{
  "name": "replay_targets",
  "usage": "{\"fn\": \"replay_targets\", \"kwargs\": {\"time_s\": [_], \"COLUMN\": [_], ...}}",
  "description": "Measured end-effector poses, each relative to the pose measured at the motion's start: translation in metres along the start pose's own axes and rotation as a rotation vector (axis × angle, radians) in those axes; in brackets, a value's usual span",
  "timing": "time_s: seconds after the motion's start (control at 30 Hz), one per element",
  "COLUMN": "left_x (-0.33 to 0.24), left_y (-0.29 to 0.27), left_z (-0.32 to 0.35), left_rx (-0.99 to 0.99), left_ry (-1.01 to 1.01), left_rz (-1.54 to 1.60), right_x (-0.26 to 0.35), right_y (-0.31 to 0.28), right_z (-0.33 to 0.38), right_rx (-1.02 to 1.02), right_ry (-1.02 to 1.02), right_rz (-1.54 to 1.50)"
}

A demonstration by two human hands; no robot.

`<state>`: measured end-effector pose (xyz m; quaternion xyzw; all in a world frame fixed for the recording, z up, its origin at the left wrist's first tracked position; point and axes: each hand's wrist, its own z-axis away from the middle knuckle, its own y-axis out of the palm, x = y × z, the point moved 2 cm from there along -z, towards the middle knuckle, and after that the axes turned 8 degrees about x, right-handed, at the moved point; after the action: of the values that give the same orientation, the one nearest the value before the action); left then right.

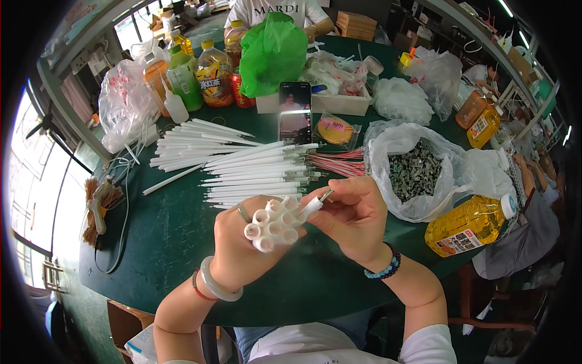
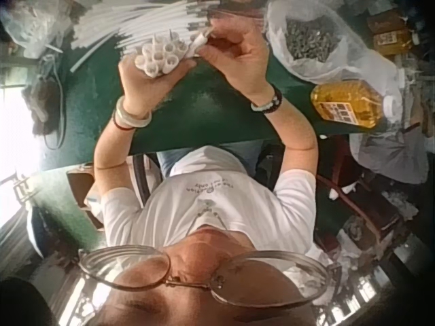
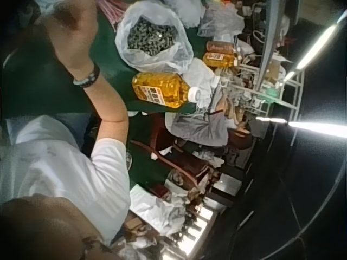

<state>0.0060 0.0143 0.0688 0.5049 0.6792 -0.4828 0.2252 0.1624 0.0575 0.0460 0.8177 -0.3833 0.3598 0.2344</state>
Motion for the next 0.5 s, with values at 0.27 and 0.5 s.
{"fn": "replay_targets", "kwargs": {"time_s": [0.27,0.5], "left_x": [-0.008,0.016], "left_y": [-0.006,-0.006], "left_z": [-0.003,-0.006], "left_rx": [-0.011,0.243], "left_ry": [0.276,0.173], "left_rz": [-0.148,-0.298], "right_x": [-0.005,0.021], "right_y": [-0.001,-0.06], "right_z": [0.002,-0.015], "right_rx": [0.098,0.035], "right_ry": [-0.116,-0.036], "right_rz": [-0.166,0.866]}}
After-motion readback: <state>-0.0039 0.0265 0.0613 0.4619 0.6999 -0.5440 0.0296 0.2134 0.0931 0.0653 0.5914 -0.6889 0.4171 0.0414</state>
